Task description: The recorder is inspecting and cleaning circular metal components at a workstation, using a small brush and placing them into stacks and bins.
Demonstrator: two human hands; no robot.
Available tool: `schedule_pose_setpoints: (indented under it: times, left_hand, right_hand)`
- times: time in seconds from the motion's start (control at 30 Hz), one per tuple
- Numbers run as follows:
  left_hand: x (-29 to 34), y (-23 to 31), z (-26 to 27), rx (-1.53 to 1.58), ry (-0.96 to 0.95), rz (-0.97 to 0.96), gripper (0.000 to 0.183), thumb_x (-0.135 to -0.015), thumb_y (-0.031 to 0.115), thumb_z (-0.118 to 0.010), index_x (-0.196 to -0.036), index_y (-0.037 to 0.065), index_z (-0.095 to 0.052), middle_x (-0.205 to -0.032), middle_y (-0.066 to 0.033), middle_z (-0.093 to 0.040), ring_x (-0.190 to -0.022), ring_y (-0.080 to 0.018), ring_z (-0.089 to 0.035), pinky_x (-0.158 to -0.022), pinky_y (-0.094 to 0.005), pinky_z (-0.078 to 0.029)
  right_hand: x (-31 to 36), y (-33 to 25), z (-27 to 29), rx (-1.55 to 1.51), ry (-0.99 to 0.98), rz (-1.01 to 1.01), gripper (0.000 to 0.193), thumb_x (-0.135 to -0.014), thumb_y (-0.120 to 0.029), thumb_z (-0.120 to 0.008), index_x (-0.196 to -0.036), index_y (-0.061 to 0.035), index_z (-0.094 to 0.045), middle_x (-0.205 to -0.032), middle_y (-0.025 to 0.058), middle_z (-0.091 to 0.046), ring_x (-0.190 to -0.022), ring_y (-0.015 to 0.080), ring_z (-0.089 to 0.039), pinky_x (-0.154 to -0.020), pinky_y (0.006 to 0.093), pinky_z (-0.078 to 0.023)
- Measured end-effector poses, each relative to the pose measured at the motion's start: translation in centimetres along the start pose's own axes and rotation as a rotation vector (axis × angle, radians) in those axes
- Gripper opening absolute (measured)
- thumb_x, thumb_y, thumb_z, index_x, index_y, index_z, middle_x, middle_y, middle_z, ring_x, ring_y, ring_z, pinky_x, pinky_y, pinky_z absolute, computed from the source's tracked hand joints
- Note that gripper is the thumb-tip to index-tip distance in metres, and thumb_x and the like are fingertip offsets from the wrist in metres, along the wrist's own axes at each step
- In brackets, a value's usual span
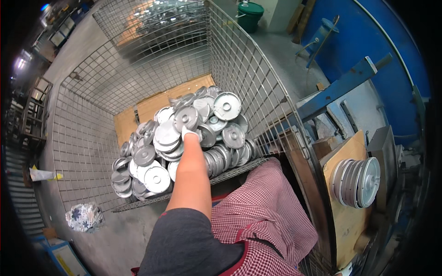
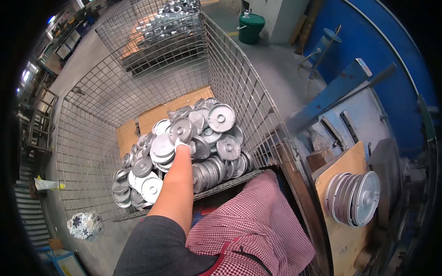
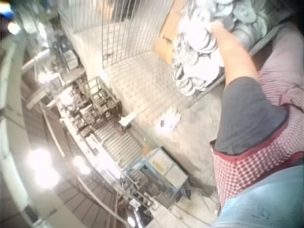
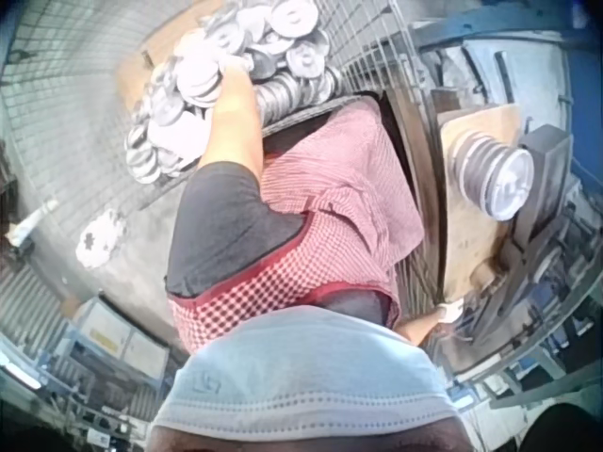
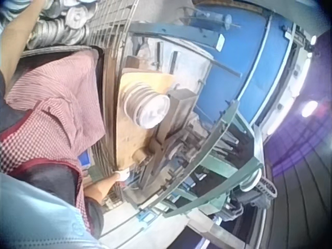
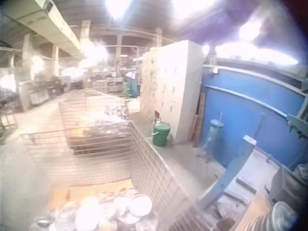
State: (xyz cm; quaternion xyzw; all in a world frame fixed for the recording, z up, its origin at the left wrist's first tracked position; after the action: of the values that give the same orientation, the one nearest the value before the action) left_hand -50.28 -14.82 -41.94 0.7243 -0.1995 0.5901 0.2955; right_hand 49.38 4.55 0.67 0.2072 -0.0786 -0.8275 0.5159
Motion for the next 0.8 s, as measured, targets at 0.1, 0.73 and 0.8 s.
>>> schedule_pose_setpoints:
  times: [0.1,0.73,0.8]
  left_hand:
    - [-1.9,4.5,0.8,0.124,-0.313,-0.024,0.035,-0.091,0.035,-0.055,-0.113,0.008,-0.064,-0.115,-0.0046,-0.065,-0.102,-0.0199,-0.064,-0.076,-0.0279,-0.057]
    - [7.6,-9.5,5.0,0.111,-0.245,0.169,0.075,-0.077,0.054,-0.062,-0.137,0.015,-0.041,-0.146,-0.0089,-0.036,-0.131,-0.0312,-0.036,-0.102,-0.0506,-0.036]
    - [5.5,-9.0,5.3,0.235,-0.284,0.256,0.095,-0.076,0.063,-0.061,-0.149,0.017,-0.023,-0.153,-0.0128,-0.026,-0.134,-0.0373,-0.031,-0.105,-0.0528,-0.033]
  right_hand:
    - [-0.8,-1.2,0.1,-0.043,-0.029,0.018,0.046,-0.099,-0.042,-0.047,-0.136,-0.0152,-0.053,-0.127,0.0081,-0.062,-0.108,0.0217,-0.063,-0.091,0.0319,-0.05]
    - [-5.0,-1.0,-2.3,-0.302,-0.163,-0.103,0.048,-0.097,-0.034,-0.05,-0.135,-0.0054,-0.052,-0.128,0.0156,-0.06,-0.111,0.0287,-0.059,-0.093,0.037,-0.047]
    - [-5.6,-1.7,-3.4,-0.34,-0.189,-0.112,0.048,-0.096,-0.033,-0.05,-0.134,-0.0044,-0.052,-0.128,0.0164,-0.06,-0.112,0.0295,-0.059,-0.094,0.0375,-0.046]
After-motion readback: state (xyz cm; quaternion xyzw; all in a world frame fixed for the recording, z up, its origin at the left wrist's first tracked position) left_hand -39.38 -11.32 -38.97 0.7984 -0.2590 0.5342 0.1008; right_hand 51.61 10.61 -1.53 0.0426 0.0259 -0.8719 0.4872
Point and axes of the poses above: each hand's wrist, its own x-axis away from the middle knuckle, its own z-axis out of the back of the hand, y = z × x, the point moved 6 cm from there along -x, towards the middle knuckle
